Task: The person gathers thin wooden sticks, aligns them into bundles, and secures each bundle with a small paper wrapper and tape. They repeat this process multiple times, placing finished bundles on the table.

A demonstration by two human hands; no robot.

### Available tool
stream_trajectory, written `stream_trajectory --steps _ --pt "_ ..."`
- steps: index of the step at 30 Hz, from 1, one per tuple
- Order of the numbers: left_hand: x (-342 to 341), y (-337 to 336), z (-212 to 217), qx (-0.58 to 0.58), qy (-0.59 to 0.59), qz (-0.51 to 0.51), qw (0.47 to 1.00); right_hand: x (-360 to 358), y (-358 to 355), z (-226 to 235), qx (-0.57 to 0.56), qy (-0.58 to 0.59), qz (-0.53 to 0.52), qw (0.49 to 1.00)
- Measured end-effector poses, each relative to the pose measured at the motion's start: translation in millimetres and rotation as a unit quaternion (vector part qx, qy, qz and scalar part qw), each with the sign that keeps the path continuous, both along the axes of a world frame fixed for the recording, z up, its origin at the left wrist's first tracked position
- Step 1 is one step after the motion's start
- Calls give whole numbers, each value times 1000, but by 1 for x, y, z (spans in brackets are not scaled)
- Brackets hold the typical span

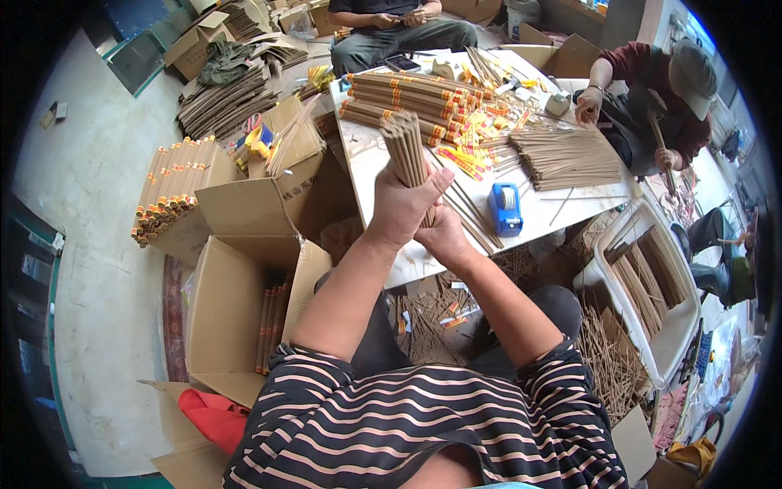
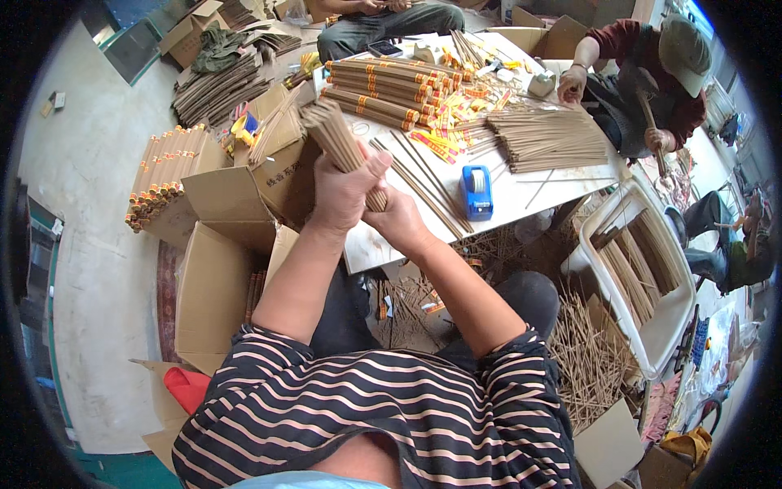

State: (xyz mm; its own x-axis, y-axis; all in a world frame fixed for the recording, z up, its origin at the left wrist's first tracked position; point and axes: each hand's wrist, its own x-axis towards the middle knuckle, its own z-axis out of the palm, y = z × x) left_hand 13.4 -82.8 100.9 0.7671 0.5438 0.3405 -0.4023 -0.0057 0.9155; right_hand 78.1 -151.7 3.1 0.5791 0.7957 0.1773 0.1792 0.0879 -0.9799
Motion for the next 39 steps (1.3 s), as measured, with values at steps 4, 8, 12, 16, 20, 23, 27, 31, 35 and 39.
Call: stream_trajectory --steps 4,8,12,16,20,23,27,31,35,39 --pt "7 3 -16 3 27 15 1000 4 5 -15 -5 10 -2 1000" --pt "9 10 -28 13 31 31 999 -1 5 1 -17 81 41 996" --pt "9 8 -24 27 20 48 998 1 10 -6 7 40 46 998" --pt "-1 2 -18 65 1 72 995 -9 4 11 48 -29 48 997" --pt "12 19 -41 23 11 58 998 -2 10 11 -6 31 72 997" --pt "11 16 -31 -13 -3 71 997 -2 11 4 15 -23 37 999" --pt "-14 10 7 -179 -40 -106 977 -23 -11 37 -55 95 91 990" --pt "-31 10 19 -216 -62 -189 956 -44 -30 68 -111 109 113 981" --pt "-22 -11 18 -143 -44 18 989 -48 -17 36 13 -62 -74 995" --pt "-42 -5 31 -171 -79 -160 969 -59 -34 75 -37 70 65 995"
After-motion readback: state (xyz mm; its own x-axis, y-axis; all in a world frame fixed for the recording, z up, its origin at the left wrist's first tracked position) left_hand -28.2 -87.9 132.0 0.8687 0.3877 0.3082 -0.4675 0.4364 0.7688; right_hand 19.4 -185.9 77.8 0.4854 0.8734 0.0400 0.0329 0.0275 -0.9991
